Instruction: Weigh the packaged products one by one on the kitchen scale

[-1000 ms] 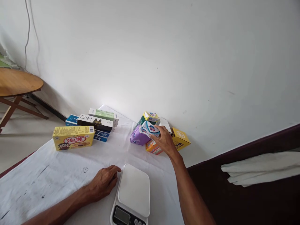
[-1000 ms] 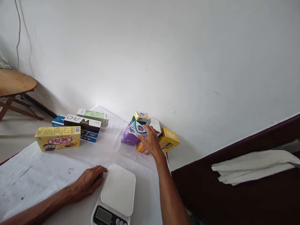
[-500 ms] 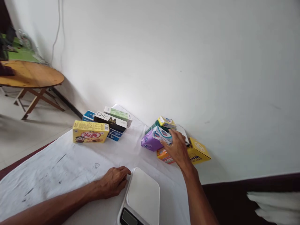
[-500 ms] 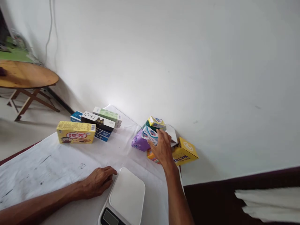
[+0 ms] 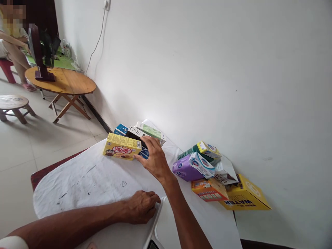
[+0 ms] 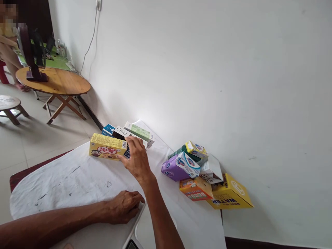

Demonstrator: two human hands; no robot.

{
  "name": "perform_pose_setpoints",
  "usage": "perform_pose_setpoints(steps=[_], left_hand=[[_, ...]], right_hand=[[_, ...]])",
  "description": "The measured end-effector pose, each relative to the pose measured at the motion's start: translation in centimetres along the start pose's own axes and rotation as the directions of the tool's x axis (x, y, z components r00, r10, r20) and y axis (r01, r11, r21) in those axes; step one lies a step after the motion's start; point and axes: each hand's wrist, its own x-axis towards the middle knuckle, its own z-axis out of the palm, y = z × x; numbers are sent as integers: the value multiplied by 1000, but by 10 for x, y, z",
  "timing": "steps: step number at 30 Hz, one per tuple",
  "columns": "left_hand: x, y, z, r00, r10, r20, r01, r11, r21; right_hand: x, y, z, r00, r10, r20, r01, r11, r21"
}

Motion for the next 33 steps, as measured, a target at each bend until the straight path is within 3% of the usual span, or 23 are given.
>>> perform_pose_setpoints(steps=[4, 9, 17, 20, 23, 26, 30, 33], left_hand=[[1, -5, 4, 999, 30, -21, -30, 999, -25], [1, -11, 12, 998, 42, -40, -44, 998, -46], [1, -4, 2, 1000, -3, 6, 3, 1000, 12], [1, -2, -1, 1000, -3, 5, 3, 1000, 25], [1, -4, 0, 1000, 8, 3, -8, 999, 31], [0, -7, 2, 1000, 27, 2, -27, 999, 24], [0, -10, 4, 999, 51, -2, -51, 999, -9], [1, -11, 5, 999, 45, -10, -45, 998, -39]], right_hand=[[29, -31, 30, 988, -74, 137, 96, 982, -161], [39, -44, 52, 977, -31, 213, 99, 943, -318], [28, -16, 35, 958, 102, 269, -94, 995, -42], [17, -9, 31, 961, 137, 239, -141, 990, 1], [-2, -11, 12, 968, 188, 167, -197, 979, 40], [-37, -14, -29, 950, 305, 69, -311, 945, 105], [-114, -16, -94, 870, 491, -46, -487, 869, 89], [-176, -20, -123, 785, 616, -60, -614, 788, 52]])
